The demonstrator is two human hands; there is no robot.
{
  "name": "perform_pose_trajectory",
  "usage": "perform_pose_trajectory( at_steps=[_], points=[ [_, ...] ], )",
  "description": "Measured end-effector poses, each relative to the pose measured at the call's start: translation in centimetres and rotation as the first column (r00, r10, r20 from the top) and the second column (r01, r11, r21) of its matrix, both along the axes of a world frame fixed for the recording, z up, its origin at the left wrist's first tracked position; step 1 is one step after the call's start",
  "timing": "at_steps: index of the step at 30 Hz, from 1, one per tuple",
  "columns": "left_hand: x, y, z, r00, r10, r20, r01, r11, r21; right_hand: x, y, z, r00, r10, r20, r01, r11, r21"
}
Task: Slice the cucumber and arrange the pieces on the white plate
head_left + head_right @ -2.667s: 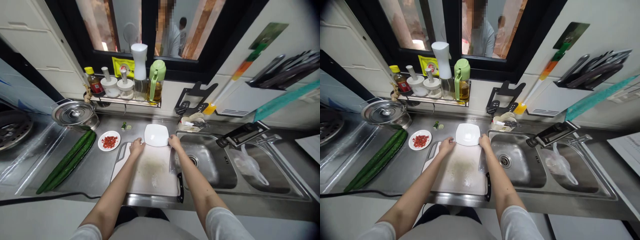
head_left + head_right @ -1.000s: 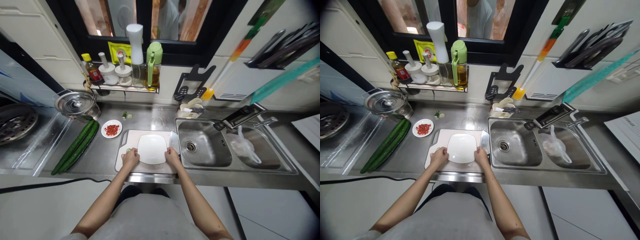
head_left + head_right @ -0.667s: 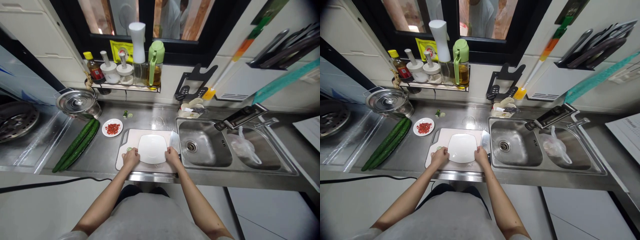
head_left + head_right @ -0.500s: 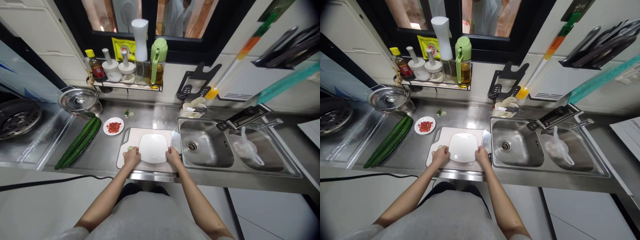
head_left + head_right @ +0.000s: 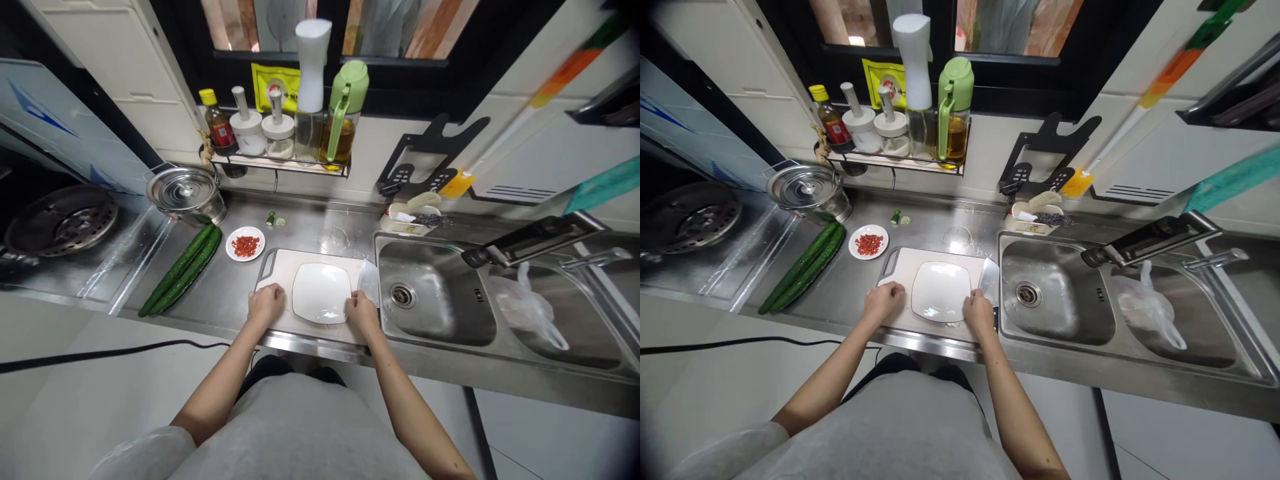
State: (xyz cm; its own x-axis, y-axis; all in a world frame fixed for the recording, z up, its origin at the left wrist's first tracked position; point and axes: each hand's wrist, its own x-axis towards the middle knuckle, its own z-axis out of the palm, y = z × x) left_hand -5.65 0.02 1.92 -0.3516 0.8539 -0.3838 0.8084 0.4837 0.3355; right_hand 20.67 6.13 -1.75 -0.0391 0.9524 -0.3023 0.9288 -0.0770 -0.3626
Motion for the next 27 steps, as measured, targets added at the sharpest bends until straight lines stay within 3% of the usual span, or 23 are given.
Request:
perform_pose_trajectory(
  at_steps=[5,11,18,23,27],
  points=[
    [-2.5,-0.4,-0.9,0.998,0.058,0.024,-0.059,0.997,0.057,-0.2,-0.2,0.5,0.993,-0.011,-0.121,0.023,0.995,0.096],
    [-1.8,-0.6,-2.3,0.998,0.067,-0.014,-0.066,0.995,0.078,-0.9,-0.3,1.0,0.961,0.044,-0.272,-0.007,0.991,0.134],
    [-1.4,-0.3,-2.4,0.996,0.087,-0.025,-0.083,0.990,0.115,-1.5,-0.9,1.4,0.947,0.067,-0.314,-0.025,0.990,0.135],
    [-1.5,-0.3,-2.4,0.982,0.148,0.118,-0.162,0.979,0.126,-2.2,-1.5,2.4,0.943,0.084,-0.323,-0.039,0.989,0.143],
    [-1.9,-0.5,-1.8,0.896,0.101,0.432,-0.193,0.965,0.175,-4.0,-1.7,4.1,0.886,0.201,-0.418,-0.147,0.976,0.159]
  ],
)
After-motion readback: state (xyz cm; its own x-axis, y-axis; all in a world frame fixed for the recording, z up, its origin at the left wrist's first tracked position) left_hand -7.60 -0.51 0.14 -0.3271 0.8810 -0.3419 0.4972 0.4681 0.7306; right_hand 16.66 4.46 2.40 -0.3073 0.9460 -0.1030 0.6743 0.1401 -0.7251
